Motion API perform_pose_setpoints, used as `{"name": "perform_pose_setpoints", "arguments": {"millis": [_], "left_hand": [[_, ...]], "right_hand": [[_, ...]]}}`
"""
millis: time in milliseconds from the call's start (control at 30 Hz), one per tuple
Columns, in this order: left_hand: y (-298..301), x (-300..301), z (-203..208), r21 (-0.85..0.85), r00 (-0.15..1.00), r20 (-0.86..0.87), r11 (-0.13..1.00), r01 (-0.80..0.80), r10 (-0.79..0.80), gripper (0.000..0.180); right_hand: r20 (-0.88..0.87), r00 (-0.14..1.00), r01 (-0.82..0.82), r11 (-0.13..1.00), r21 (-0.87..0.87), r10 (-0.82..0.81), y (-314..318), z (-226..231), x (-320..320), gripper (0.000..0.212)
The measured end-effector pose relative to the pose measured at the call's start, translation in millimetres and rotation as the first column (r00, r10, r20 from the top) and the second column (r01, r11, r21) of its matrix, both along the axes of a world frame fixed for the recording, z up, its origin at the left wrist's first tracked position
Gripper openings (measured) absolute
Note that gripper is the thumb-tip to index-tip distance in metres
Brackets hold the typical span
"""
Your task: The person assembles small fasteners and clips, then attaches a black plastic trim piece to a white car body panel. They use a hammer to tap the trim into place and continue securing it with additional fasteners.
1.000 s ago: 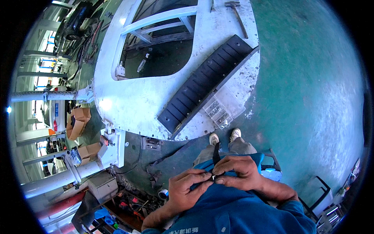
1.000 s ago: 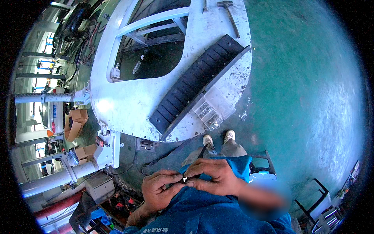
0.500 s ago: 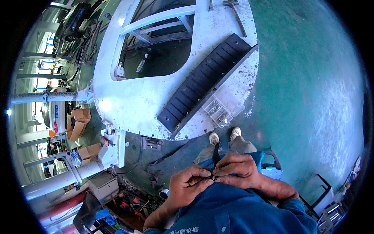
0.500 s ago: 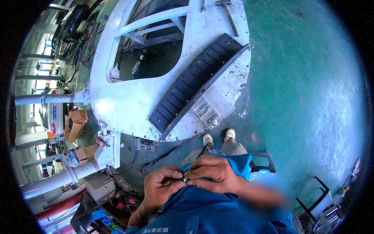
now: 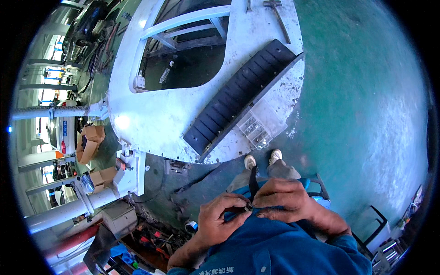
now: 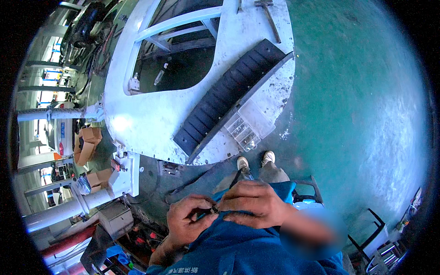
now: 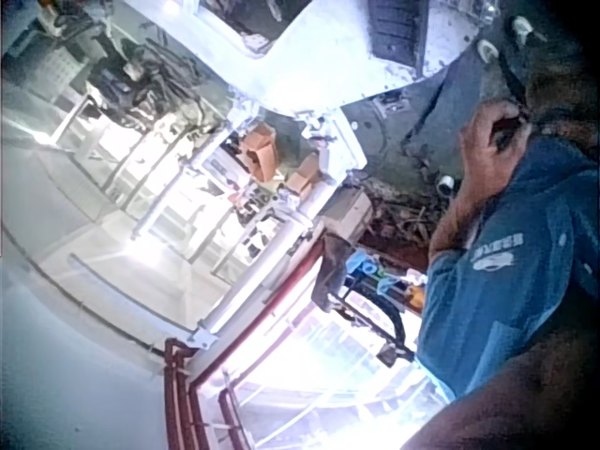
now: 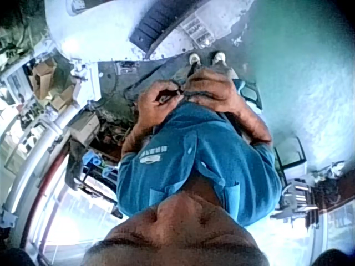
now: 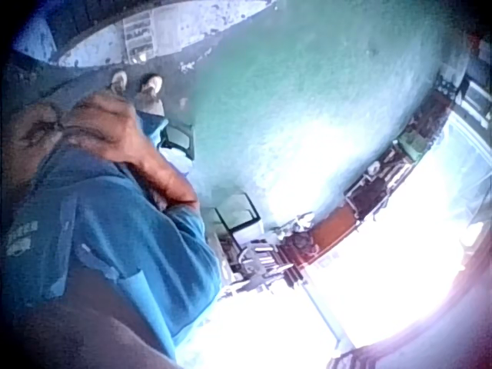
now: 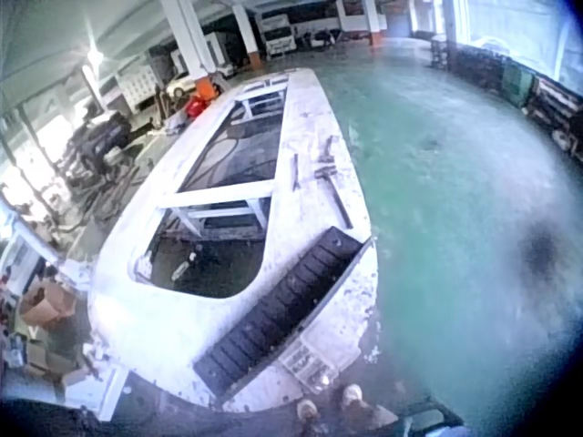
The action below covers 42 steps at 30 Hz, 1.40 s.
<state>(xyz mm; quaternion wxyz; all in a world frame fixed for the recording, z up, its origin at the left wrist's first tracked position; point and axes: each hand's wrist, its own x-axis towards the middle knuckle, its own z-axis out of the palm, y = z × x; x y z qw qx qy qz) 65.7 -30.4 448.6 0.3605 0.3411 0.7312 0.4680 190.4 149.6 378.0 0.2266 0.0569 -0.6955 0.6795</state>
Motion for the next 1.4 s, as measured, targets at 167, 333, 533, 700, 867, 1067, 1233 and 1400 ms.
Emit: {"name": "perform_pose_setpoints", "arguments": {"millis": [167,333,533,700,867,1067,1233,1400], "left_hand": [[0.9,-6.9,-1.1,0.01,0.994,-0.058,0.996,0.093,-0.092,0.027],[-1.3,-8.3,-4.2,0.037,0.991,-0.09,0.994,0.102,-0.099,0.028],[-0.5,-8.8,-4.2,0.065,0.994,-0.063,0.994,0.091,-0.087,0.026],[2.6,-9.1,-0.4,0.016,0.997,-0.014,0.997,0.071,-0.071,0.023],[1.4,-6.2,-2.3,0.032,0.999,0.007,0.999,0.038,-0.038,0.019],[3.5,1.6,-15.0,0.142,0.988,-0.147,0.99,-0.016,0.037,0.016],[2.3,9.8,-21.5,0.177,0.98,-0.186,0.984,-0.034,0.067,0.017],[3.9,10.0,-22.9,0.142,0.965,-0.258,0.99,-0.007,0.043,0.019]], "right_hand": [[-0.078,0.997,0.026,0.997,0.079,-0.019,-0.5,-4.8,-2.4,0.026],[-0.112,0.993,0.042,0.994,0.099,-0.031,-1.3,-10.8,-4.5,0.022],[-0.09,0.995,0.043,0.995,0.087,-0.035,-0.2,-8.8,-5.3,0.024],[-0.101,0.994,0.058,0.994,0.089,-0.049,-1.5,-8.5,-8.2,0.025],[-0.036,0.998,0.045,0.997,0.057,-0.043,-2.0,-5.6,-8.7,0.024],[0.062,0.995,0.074,0.997,-0.016,-0.073,-9.4,-6.4,-4.1,0.022],[0.25,0.967,0.035,0.945,-0.326,0.051,-13.1,-4.0,-1.2,0.015],[0.319,0.927,-0.011,0.861,-0.508,0.2,-11.9,-12.8,-0.7,0.015]]}}
